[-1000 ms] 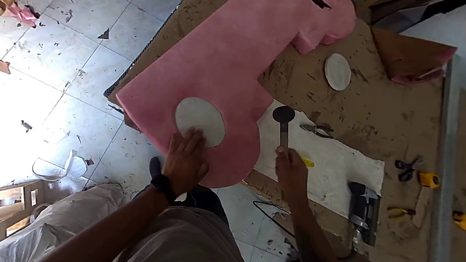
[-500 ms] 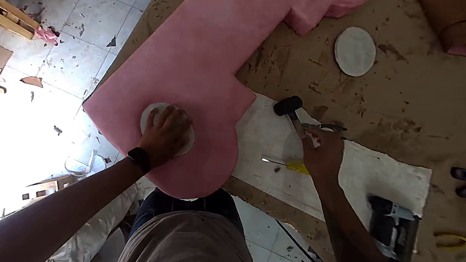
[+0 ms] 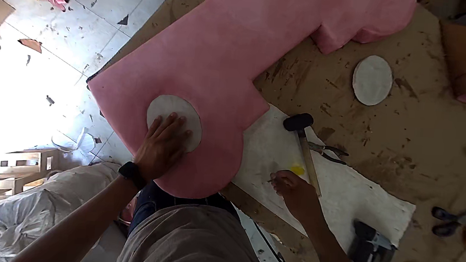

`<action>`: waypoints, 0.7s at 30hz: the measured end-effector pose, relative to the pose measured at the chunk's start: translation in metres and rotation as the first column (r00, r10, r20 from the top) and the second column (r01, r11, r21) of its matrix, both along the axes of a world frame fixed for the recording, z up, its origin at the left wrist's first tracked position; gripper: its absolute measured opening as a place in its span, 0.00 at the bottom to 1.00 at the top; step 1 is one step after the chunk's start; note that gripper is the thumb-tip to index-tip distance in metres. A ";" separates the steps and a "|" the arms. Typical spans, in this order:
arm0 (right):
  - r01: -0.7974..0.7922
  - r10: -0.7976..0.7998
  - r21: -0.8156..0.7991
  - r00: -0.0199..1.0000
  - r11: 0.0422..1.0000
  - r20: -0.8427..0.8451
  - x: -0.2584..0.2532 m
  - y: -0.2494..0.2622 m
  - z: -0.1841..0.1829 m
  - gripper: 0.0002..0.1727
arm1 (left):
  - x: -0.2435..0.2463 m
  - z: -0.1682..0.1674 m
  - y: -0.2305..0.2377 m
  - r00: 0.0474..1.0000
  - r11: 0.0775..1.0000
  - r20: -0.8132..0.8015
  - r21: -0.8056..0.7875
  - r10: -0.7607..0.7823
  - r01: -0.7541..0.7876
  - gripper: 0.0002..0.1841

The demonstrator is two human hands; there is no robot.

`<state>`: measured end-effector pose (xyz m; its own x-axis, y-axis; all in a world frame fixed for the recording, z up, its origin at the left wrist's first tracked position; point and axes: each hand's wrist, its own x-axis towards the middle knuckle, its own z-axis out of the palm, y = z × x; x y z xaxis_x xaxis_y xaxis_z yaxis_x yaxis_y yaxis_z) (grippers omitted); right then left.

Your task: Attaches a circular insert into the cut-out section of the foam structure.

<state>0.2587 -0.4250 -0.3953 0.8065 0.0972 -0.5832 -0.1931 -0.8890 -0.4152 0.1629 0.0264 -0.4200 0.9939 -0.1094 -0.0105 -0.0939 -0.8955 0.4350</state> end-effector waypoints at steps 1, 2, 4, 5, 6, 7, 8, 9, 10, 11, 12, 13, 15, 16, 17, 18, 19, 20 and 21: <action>0.023 -0.025 0.082 0.999 0.996 0.022 -0.001 0.011 0.014 0.13 | -0.004 0.000 0.000 1.000 1.000 0.001 -0.011 0.006 -0.006 0.24; 0.039 -0.044 0.177 0.999 0.983 0.024 -0.001 0.025 0.031 0.12 | -0.005 -0.001 -0.001 1.000 1.000 0.003 -0.020 0.014 -0.014 0.23; 0.032 -0.025 0.339 0.999 0.940 -0.024 -0.002 0.059 0.070 0.11 | -0.006 -0.001 -0.003 0.999 0.998 0.003 -0.053 0.041 -0.040 0.23; 0.023 0.012 0.413 0.997 0.911 -0.082 -0.001 0.078 0.089 0.14 | -0.004 0.000 -0.003 0.998 0.996 0.004 -0.070 0.060 -0.059 0.22; 0.012 0.061 0.468 0.988 0.884 -0.141 0.000 0.094 0.104 0.17 | -0.002 0.000 -0.003 0.997 0.993 0.008 -0.086 0.076 -0.075 0.22; -0.010 0.115 0.491 0.976 0.871 -0.185 0.000 0.107 0.112 0.20 | -0.001 0.000 -0.003 0.996 0.992 0.012 -0.099 0.085 -0.083 0.22; -0.056 0.166 0.468 0.966 0.882 -0.199 0.000 0.119 0.115 0.22 | -0.001 0.000 -0.003 0.996 0.991 0.015 -0.108 0.088 -0.085 0.21; -0.137 0.222 0.396 0.959 0.908 -0.177 -0.001 0.129 0.114 0.23 | 0.000 0.000 -0.003 0.996 0.991 0.017 -0.110 0.084 -0.082 0.22; -0.245 0.290 0.281 0.947 0.928 -0.135 -0.001 0.138 0.111 0.23 | -0.001 0.000 -0.004 0.997 0.992 0.012 -0.104 0.078 -0.077 0.22; -0.359 0.375 0.149 0.922 0.921 -0.099 0.001 0.147 0.106 0.23 | -0.001 0.001 -0.004 0.997 0.993 0.005 -0.097 0.073 -0.072 0.22; -0.458 0.459 0.040 0.882 0.888 -0.103 0.006 0.157 0.101 0.22 | -0.001 0.002 -0.003 0.997 0.993 0.007 -0.095 0.072 -0.071 0.22; -0.541 0.530 -0.044 0.835 0.840 -0.152 0.013 0.168 0.099 0.22 | 0.000 0.002 -0.001 0.997 0.992 0.012 -0.104 0.075 -0.073 0.22; -0.661 0.618 -0.137 0.743 0.738 -0.256 0.023 0.195 0.095 0.25 | 0.000 0.002 0.003 0.995 0.983 0.025 -0.165 0.092 -0.086 0.20; -0.696 0.648 -0.155 0.713 0.702 -0.268 0.025 0.209 0.091 0.26 | 0.000 0.002 0.005 0.993 0.973 0.041 -0.209 0.110 -0.099 0.19; -0.724 0.682 -0.158 0.687 0.671 -0.252 0.026 0.221 0.087 0.26 | -0.001 0.003 0.006 0.990 0.962 0.052 -0.249 0.129 -0.112 0.18; -0.746 0.716 -0.156 0.665 0.647 -0.211 0.025 0.230 0.083 0.24 | -0.002 0.004 0.008 0.987 0.950 0.060 -0.287 0.146 -0.123 0.17; -0.761 0.740 -0.143 0.649 0.633 -0.179 0.027 0.238 0.083 0.22 | -0.002 0.005 0.009 0.984 0.935 0.073 -0.327 0.165 -0.133 0.16; -0.767 0.747 -0.118 0.642 0.631 -0.172 0.029 0.245 0.085 0.22 | -0.003 0.005 0.011 0.979 0.919 0.083 -0.367 0.187 -0.145 0.15; -0.760 0.737 -0.088 0.647 0.644 -0.197 0.030 0.250 0.089 0.24 | -0.006 0.005 0.014 0.974 0.901 0.087 -0.404 0.211 -0.159 0.15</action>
<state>0.2883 -0.1751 -0.3065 0.4117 0.5362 -0.7369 0.5248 -0.8006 -0.2893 0.1569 0.0404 -0.4150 0.9867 0.1075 0.1215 -0.0203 -0.6611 0.7500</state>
